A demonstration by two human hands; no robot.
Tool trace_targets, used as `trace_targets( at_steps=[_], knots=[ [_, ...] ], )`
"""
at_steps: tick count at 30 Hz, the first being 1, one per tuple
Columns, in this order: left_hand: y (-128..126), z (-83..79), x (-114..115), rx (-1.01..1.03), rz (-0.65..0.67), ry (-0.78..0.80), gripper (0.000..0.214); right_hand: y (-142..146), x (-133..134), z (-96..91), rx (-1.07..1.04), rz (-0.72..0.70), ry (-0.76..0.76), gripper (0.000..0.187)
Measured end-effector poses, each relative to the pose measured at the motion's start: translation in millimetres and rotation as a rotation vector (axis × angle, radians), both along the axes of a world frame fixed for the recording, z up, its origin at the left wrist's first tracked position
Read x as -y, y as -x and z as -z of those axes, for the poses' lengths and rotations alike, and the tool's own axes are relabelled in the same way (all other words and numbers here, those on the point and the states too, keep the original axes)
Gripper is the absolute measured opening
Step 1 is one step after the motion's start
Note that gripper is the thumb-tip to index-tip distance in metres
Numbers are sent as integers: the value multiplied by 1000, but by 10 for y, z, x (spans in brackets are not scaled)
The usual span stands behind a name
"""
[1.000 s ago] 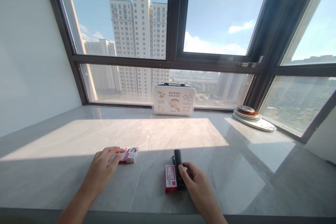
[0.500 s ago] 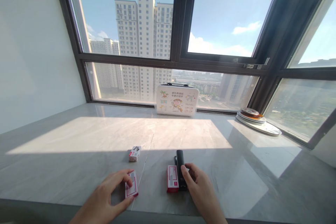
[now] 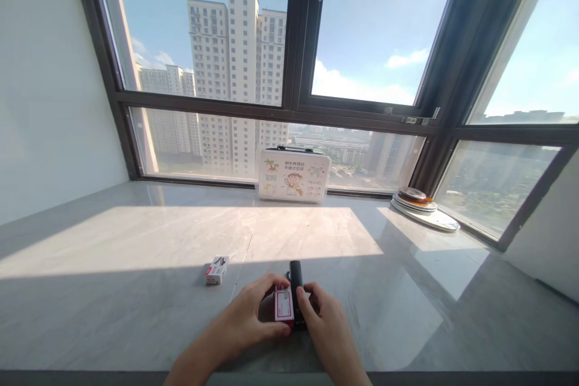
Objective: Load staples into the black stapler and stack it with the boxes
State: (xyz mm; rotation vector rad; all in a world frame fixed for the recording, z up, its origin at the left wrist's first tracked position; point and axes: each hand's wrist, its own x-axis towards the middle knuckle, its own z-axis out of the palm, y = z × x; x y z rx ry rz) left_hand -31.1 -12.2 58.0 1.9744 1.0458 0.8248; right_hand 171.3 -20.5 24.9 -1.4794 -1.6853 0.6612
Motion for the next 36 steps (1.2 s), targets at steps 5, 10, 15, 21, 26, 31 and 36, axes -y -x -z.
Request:
trace_targets(
  at_steps=[5,10,15,21,26,31,36],
  knots=[
    [-44,22,25,-28,-14,-18,74,-27,-24,17,-58,-19,22,45],
    [211,-11,-76,-72,-181,-171,61,-113,-4,-34,-104,-60,116,62],
    [984,-4,-397,-386,-755,-176,49,-175,94,-140,104,-137,197,92],
    [955,132,-512,-472,-593,-40,58,-101,117,-268,193,-203,129,71],
    [334,197,-524,-474,-466,-49,66,-21,65,-295,257,-220,91,44],
    [62,128,-532,-471,-317,-16,74,-13,34,-315,264,-263,75,40],
    [25,65,-553,-486,-220,3,76,-57,-7,-297,204,-295,76,40]
  ],
)
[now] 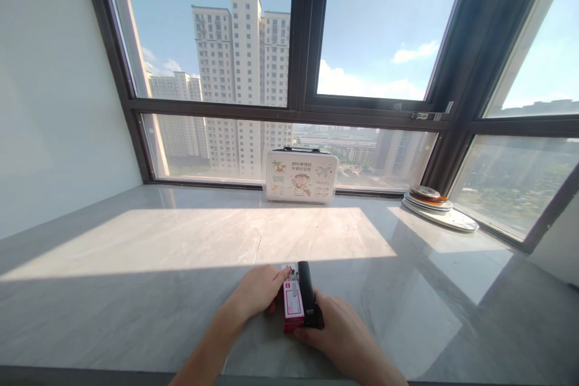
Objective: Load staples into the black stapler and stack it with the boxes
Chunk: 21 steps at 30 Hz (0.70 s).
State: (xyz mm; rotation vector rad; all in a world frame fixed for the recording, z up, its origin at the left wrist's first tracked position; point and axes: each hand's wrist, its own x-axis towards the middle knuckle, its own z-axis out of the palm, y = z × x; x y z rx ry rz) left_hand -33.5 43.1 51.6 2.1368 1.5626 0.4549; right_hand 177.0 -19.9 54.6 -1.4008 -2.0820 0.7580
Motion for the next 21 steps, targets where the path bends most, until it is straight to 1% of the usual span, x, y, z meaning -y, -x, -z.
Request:
trace_targets(
  at_steps=[2,4,7,9,11,12,14,16,18,21],
  knots=[
    [-61,6,-31,-15,8,-8,77,-56,-23,21,-4,8,-6,43],
    [-179,23,-80,-29,18,-18,77,-164,-48,28,-5,11,-21,46],
    [-478,51,-187,-46,59,-9,76,-451,-92,7,-8,-13,-36,43],
    [-762,65,-273,-64,92,5,69,-720,-130,-12,6,-16,-17,34],
    [-1102,74,-357,-87,122,17,50,-1028,-173,-17,20,8,13,30],
    [-1285,76,-394,-99,133,20,41,-1188,-194,-14,24,24,31,31],
    [-1652,76,-449,-118,151,16,32,-1501,-229,-5,8,60,74,36],
    [-1985,70,-480,-130,164,-2,30,-1774,-251,-1,-36,100,126,42],
    [-2248,61,-492,-132,183,-22,31,-1981,-256,-12,-78,141,179,47],
    [-2488,46,-502,-131,217,-41,33,-2145,-244,-53,-119,180,220,52]
  ],
)
